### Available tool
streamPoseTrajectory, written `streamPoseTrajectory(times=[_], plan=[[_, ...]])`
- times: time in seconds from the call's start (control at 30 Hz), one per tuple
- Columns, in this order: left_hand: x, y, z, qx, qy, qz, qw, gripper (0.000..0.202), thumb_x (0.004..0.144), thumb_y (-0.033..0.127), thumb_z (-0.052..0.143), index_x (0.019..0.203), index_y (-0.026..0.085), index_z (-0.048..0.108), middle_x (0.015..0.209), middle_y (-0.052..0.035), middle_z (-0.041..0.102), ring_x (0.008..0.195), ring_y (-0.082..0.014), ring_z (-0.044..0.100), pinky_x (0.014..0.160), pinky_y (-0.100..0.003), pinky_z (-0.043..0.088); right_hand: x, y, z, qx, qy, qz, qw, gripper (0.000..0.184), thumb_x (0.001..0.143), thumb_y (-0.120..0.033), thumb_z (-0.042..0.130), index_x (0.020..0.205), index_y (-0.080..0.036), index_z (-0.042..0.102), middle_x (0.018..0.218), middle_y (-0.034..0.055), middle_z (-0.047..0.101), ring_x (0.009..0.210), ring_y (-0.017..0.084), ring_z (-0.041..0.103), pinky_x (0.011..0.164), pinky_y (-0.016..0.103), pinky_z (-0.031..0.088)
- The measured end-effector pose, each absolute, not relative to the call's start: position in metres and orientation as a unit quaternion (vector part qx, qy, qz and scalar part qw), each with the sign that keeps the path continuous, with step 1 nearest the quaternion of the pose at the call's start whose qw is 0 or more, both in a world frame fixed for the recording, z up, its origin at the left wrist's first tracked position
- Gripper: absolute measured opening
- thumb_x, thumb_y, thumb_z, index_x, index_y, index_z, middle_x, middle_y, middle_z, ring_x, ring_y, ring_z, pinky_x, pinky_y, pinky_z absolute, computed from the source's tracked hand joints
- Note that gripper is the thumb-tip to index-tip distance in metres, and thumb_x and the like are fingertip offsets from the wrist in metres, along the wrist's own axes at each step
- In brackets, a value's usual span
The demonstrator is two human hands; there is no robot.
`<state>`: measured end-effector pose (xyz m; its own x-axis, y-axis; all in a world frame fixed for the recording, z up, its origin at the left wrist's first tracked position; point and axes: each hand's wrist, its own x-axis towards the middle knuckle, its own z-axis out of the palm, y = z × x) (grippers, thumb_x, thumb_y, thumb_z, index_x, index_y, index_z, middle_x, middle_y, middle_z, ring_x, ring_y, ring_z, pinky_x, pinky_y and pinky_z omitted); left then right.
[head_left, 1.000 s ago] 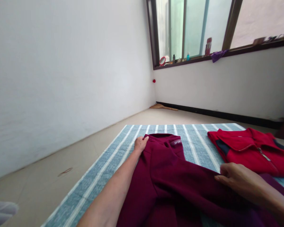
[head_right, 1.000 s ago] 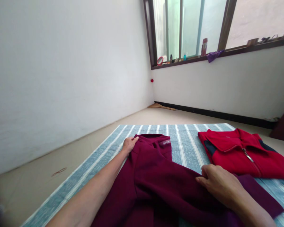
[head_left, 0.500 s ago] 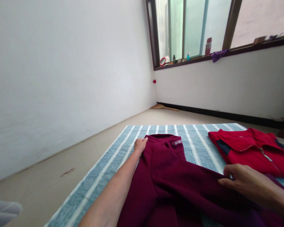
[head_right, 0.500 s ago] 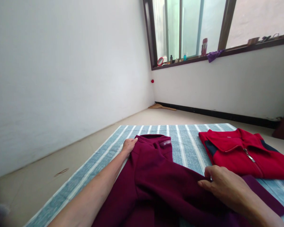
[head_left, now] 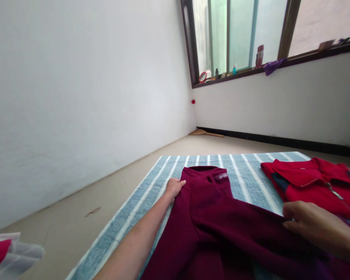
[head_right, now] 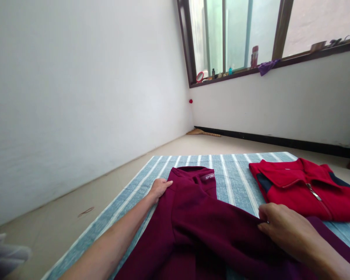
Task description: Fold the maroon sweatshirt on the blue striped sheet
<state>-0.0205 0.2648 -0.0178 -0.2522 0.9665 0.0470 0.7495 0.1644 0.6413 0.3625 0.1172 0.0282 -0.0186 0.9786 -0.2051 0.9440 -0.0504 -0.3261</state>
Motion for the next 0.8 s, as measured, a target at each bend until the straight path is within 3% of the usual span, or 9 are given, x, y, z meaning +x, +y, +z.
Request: streamPoseTrajectory(times=[0.2,0.37,0.5,0.67,0.8], plan=[[-0.014,0.266,-0.017,0.609,0.759,0.215,0.082,0.03,0.077,0.031,0.063,0.053,0.017,0.054,0.056,-0.0005,0.055,0.063,-0.0162,0.057,0.059,-0.025,0.036,0.364,0.115,0.033,-0.714,-0.674,0.177,0.069,0.016,0.081,-0.027,0.054,0.065,-0.025,0.057,0.07,0.0024,0.064,0.068,0.02,0.059,0.056,0.03,0.033],[-0.002,0.251,-0.008,0.625,0.76,0.179,0.007,0.018,0.083,0.031,0.056,0.083,0.014,0.063,0.082,-0.0113,0.066,0.082,-0.0251,0.061,0.071,-0.032,0.042,0.363,0.116,0.034,-0.714,-0.674,0.185,0.038,0.016,0.081,-0.025,0.052,0.066,-0.024,0.055,0.072,0.0023,0.065,0.07,0.02,0.06,0.057,0.03,0.033],[0.011,0.239,0.005,0.68,0.71,0.178,-0.048,0.018,0.087,0.023,0.048,0.1,0.016,0.059,0.106,-0.0145,0.062,0.105,-0.0272,0.054,0.088,-0.036,0.039,0.36,0.117,0.036,-0.712,-0.677,0.185,0.032,0.015,0.081,-0.026,0.053,0.066,-0.023,0.055,0.073,0.0026,0.064,0.07,0.02,0.059,0.057,0.03,0.033],[0.025,0.243,0.001,0.772,0.618,0.145,-0.004,0.017,0.083,0.015,0.051,0.094,0.02,0.063,0.097,-0.0067,0.064,0.094,-0.0195,0.059,0.085,-0.027,0.042,0.36,0.118,0.033,-0.704,-0.685,0.186,0.023,0.016,0.082,-0.025,0.052,0.067,-0.023,0.056,0.072,0.0024,0.064,0.069,0.019,0.059,0.056,0.029,0.033],[0.023,0.244,-0.004,0.793,0.592,0.136,0.036,0.019,0.081,0.012,0.051,0.092,0.018,0.066,0.096,-0.0065,0.065,0.09,-0.0175,0.06,0.083,-0.025,0.044,0.363,0.12,0.03,-0.704,-0.685,0.189,0.02,0.019,0.084,-0.023,0.049,0.066,-0.021,0.055,0.071,0.0048,0.065,0.069,0.02,0.059,0.055,0.029,0.033]])
